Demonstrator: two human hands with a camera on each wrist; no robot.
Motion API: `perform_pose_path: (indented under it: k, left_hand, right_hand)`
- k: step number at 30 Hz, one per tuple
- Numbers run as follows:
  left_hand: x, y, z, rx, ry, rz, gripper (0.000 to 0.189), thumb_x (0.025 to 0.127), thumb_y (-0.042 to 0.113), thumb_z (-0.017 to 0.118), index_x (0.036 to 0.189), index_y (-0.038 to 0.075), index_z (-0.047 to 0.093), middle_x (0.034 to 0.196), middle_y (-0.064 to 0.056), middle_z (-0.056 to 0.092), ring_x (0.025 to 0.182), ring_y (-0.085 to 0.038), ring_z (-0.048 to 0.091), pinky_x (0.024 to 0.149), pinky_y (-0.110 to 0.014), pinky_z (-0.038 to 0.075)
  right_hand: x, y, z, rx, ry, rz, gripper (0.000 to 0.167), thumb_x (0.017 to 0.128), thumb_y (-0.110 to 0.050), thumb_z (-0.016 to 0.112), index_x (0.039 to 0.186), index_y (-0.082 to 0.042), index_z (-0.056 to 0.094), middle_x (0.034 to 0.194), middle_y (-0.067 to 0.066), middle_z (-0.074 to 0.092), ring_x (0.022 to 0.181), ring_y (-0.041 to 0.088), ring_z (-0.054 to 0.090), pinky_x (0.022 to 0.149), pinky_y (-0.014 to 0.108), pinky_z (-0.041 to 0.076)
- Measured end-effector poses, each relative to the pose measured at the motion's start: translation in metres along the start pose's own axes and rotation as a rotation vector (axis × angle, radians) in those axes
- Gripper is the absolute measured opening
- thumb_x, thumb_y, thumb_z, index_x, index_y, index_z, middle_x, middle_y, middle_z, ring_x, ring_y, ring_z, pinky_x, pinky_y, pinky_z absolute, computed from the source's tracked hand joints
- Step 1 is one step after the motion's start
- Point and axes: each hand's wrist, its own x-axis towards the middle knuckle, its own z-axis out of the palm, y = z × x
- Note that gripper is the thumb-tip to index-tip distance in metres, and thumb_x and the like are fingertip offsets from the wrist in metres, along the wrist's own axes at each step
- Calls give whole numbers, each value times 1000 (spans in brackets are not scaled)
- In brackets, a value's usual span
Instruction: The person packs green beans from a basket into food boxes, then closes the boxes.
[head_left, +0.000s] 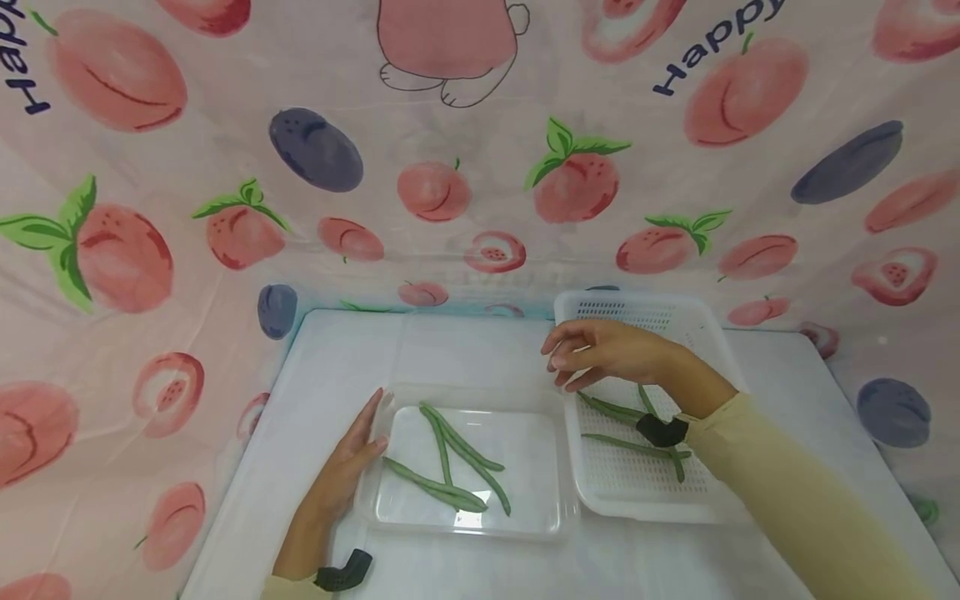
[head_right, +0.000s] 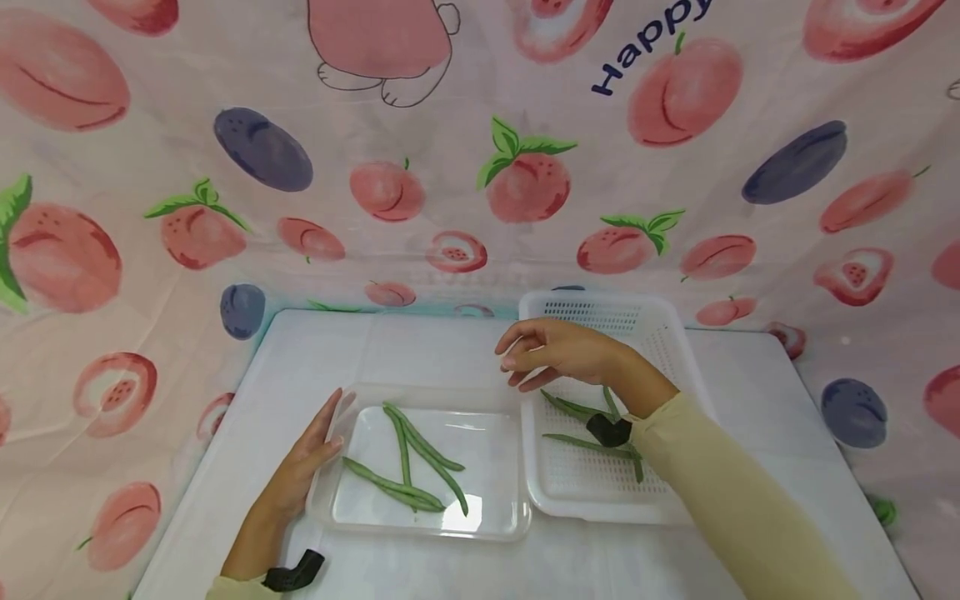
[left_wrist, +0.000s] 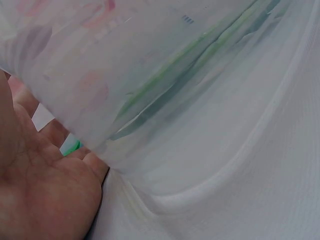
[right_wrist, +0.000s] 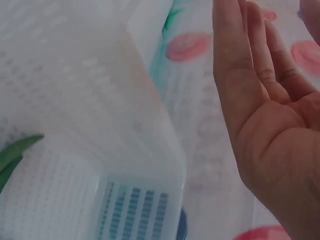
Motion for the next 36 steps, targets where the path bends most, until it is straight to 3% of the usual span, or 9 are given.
perform_pose_path:
  k: [5, 15, 27, 36]
  left_hand:
    - [1, 0, 1, 5, 13, -16, 71, 105, 16, 49, 165, 32, 13, 174, 0, 4, 159, -38, -1, 118, -70, 7]
    - [-1, -2, 0, -14, 2, -14, 72, 105, 13, 48, 165, 32, 12, 174, -1, 2, 159, -39, 0, 118, -70, 9]
    - [-1, 0, 1, -38, -7, -13, 72, 105, 15, 49, 165, 34, 13, 174, 2, 4, 159, -36, 2, 118, -70, 11]
    - [0, 0, 1, -25, -11, -8, 72, 105, 15, 48, 165, 33, 13, 174, 2, 4, 160, -36, 0, 118, -71, 6]
  right_hand:
    - [-11, 23, -20, -10, 39, 19, 42, 99, -16, 67, 131, 6, 53, 116, 23, 65, 106, 30, 70, 93, 46, 59]
    - [-28, 69, -51, -96, 113, 110, 51, 97, -24, 70, 134, 8, 54, 128, 28, 64, 111, 29, 68, 97, 44, 58]
    - [-43, 99, -74, -107, 200, 203, 54, 99, -24, 68, 137, 9, 51, 128, 24, 65, 110, 25, 69, 99, 44, 56]
    - [-45, 114, -80, -136, 297, 228, 56, 98, -24, 69, 139, 9, 48, 130, 26, 61, 117, 30, 65, 105, 49, 52]
